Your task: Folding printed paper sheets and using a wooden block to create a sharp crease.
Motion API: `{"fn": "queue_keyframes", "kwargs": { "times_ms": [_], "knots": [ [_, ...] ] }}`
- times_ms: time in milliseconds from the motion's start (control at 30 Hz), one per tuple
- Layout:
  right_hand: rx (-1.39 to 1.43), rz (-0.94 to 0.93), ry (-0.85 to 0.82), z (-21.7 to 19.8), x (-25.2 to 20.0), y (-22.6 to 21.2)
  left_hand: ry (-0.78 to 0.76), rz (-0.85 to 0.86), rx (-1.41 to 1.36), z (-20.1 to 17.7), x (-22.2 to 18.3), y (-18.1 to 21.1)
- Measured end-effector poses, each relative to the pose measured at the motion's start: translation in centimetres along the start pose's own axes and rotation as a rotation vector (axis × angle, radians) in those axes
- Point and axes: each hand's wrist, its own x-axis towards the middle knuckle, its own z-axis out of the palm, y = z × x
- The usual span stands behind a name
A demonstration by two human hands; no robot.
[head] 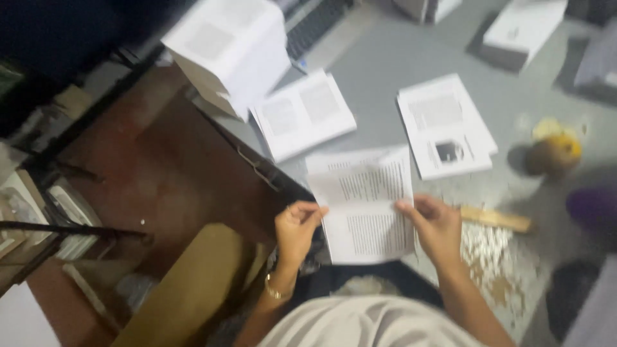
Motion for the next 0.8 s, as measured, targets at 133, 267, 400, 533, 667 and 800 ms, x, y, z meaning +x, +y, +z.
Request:
{"fn": "queue_keyframes", "kwargs": {
  "times_ms": [133,267,400,533,667,800],
  "knots": [
    [0.097,0.053,-0.086,0.1,1.0,-0.2,0.016,-0.006,-0.029,-0.2,1.0,-0.7],
    [0.178,0.105,-0.151,0.1,0.5,-1.9,0.034,-0.039,-0.081,-0.3,1.4,-1.6],
    [0.066,0.048,-0.035,0.5,0.6,-0.2,0.063,-0.047,-0.138,-0.2,1.7,-3.1],
    [0.084,0.047,-0.014,0.5,-0.1,-1.6,0.098,-0.048,-0.165,-0.7,2.5,-4.9],
    [0.202,0.108,-0.042,0.7,-0.5,-1.7,0.099,-0.062,-0.157,-1.3,2.9,-5.0],
    [0.249,0.154,-0.024,0.6,-0.9,-3.1,0.089,-0.051,-0.209,-1.5,3.6,-6.0]
  ]
}}
